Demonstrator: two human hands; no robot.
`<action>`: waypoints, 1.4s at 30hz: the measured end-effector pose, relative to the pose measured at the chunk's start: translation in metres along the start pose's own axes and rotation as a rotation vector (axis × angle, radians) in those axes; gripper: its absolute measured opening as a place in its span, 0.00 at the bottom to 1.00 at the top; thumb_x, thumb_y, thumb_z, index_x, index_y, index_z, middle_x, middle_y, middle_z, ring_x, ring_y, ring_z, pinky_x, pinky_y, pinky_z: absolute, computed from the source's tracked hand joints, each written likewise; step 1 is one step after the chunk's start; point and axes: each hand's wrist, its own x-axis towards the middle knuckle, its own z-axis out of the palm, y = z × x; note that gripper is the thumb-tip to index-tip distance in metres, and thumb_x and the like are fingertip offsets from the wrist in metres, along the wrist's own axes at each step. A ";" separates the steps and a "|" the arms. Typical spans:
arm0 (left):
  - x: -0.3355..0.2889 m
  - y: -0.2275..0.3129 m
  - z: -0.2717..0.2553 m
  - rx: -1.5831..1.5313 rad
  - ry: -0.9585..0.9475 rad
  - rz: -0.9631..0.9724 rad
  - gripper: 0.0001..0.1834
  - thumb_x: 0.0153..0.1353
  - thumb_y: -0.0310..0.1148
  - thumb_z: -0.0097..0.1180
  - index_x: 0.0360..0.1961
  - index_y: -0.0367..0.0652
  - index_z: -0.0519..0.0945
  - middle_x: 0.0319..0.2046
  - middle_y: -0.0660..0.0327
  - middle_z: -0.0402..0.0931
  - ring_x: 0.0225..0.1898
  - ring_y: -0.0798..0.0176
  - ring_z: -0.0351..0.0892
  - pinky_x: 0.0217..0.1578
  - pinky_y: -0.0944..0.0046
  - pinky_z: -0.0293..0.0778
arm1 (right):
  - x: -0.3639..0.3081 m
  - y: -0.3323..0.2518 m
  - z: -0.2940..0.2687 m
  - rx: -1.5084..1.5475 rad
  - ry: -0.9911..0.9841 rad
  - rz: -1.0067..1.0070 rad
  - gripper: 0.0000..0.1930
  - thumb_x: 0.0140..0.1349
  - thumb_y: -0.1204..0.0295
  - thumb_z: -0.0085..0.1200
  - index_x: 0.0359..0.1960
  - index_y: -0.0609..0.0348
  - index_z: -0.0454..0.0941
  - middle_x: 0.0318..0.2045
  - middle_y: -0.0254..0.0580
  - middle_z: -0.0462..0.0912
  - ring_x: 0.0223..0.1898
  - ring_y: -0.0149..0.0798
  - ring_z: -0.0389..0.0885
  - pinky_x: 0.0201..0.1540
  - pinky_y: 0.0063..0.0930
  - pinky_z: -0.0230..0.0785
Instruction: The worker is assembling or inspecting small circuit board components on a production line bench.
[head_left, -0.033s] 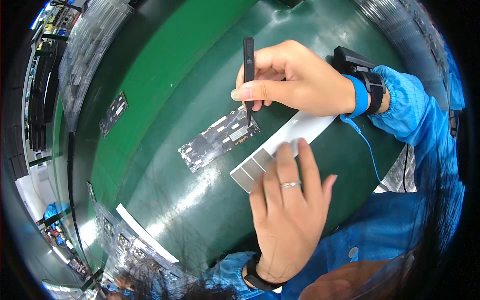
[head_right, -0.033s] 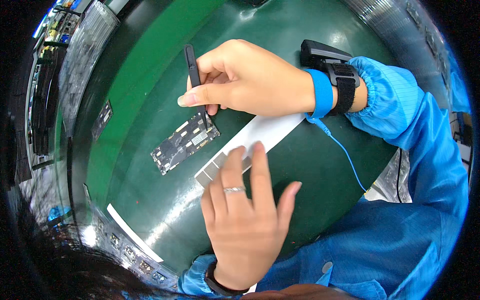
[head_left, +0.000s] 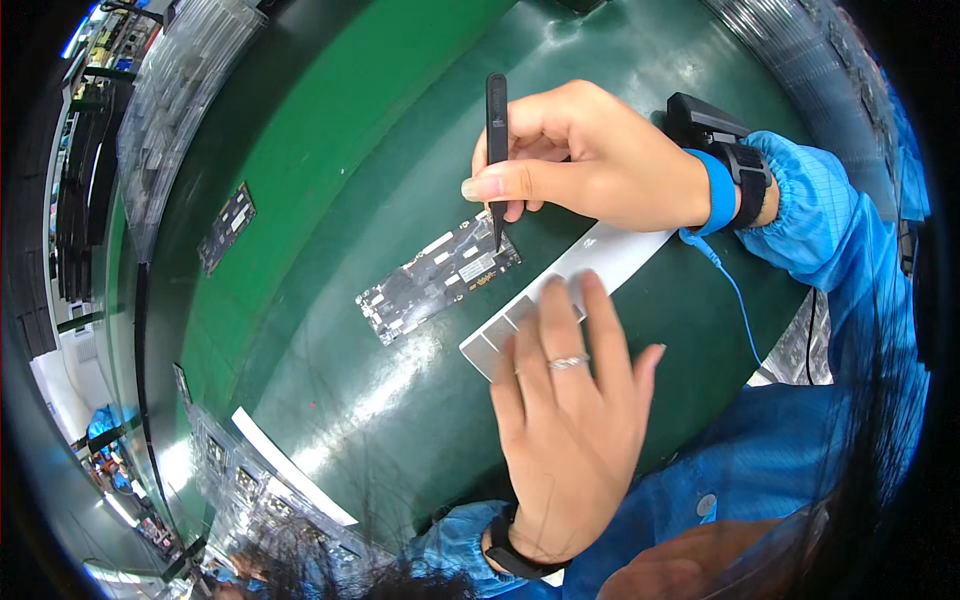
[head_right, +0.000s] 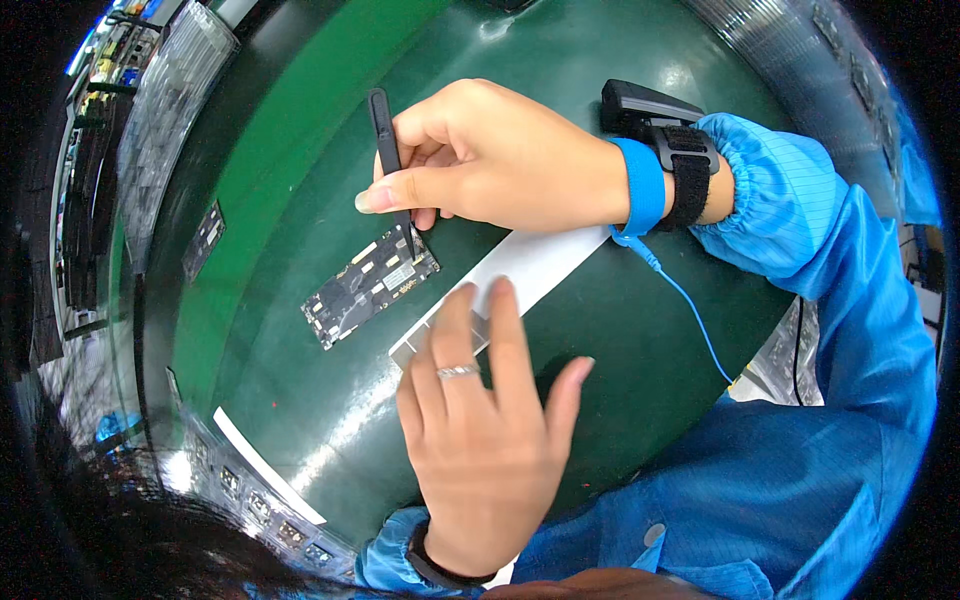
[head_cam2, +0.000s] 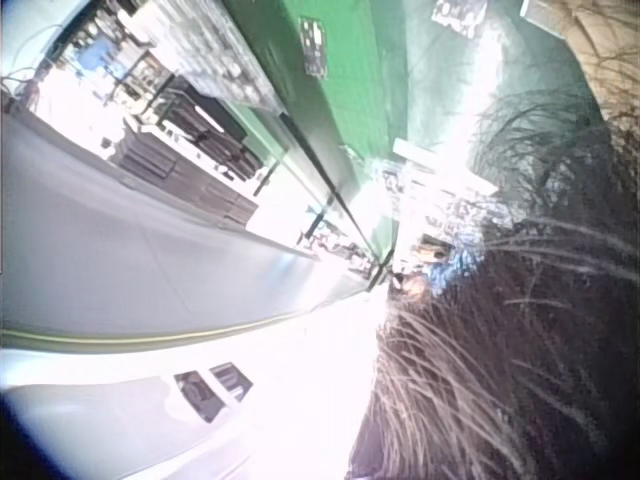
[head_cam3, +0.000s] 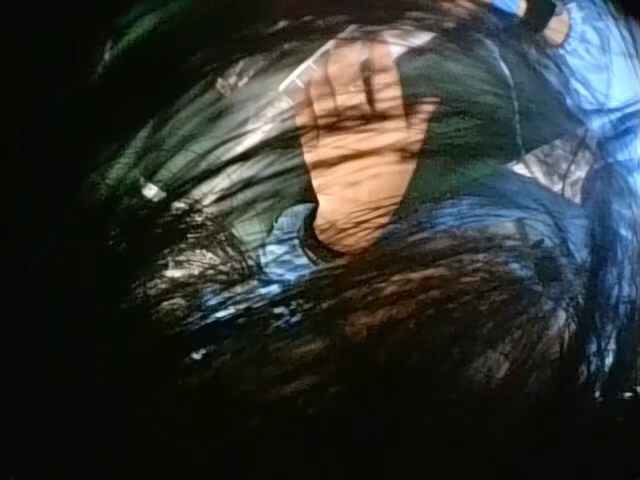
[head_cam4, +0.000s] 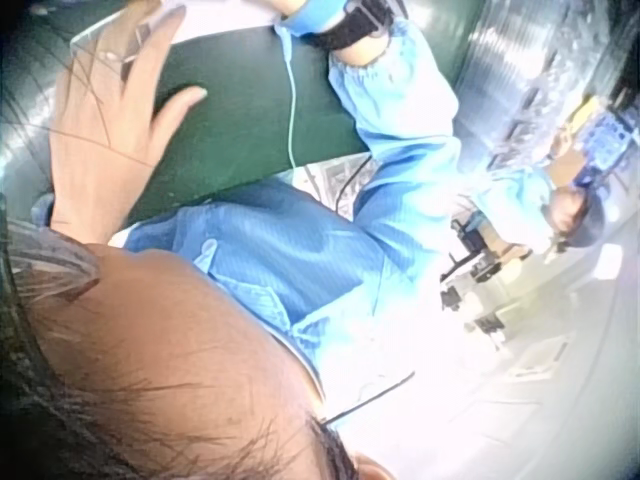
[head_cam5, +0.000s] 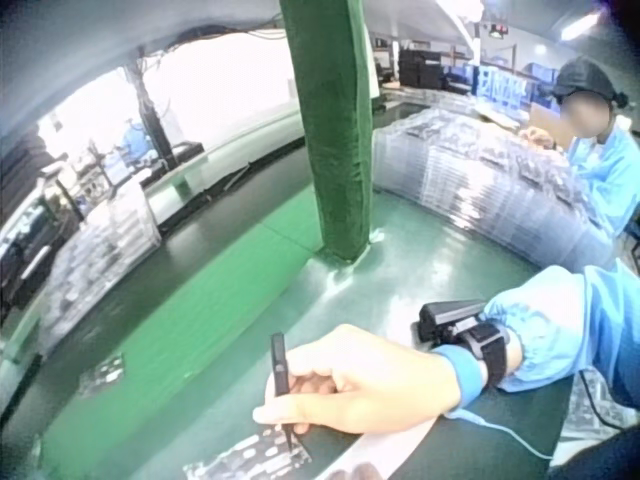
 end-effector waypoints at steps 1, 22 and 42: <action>0.003 -0.003 0.003 -0.003 0.062 -0.028 0.40 0.61 0.51 0.69 0.67 0.36 0.75 0.65 0.44 0.69 0.58 0.43 0.76 0.60 0.41 0.72 | -0.001 -0.002 -0.001 -0.004 0.000 0.000 0.10 0.74 0.70 0.62 0.44 0.67 0.85 0.37 0.37 0.86 0.36 0.28 0.84 0.43 0.24 0.80; 0.028 -0.010 0.017 -0.024 0.062 -0.072 0.46 0.63 0.53 0.69 0.70 0.28 0.69 0.68 0.35 0.65 0.69 0.33 0.69 0.66 0.34 0.70 | 0.006 0.012 -0.019 -0.074 0.061 -0.112 0.14 0.69 0.64 0.66 0.37 0.67 0.86 0.26 0.42 0.87 0.30 0.29 0.86 0.35 0.27 0.76; 0.008 0.013 0.022 0.106 -0.226 -0.002 0.44 0.65 0.61 0.62 0.71 0.38 0.72 0.73 0.35 0.63 0.70 0.40 0.70 0.73 0.47 0.67 | -0.014 0.023 -0.024 -0.189 -0.098 -0.182 0.13 0.68 0.65 0.67 0.39 0.67 0.86 0.24 0.52 0.85 0.24 0.45 0.84 0.29 0.34 0.73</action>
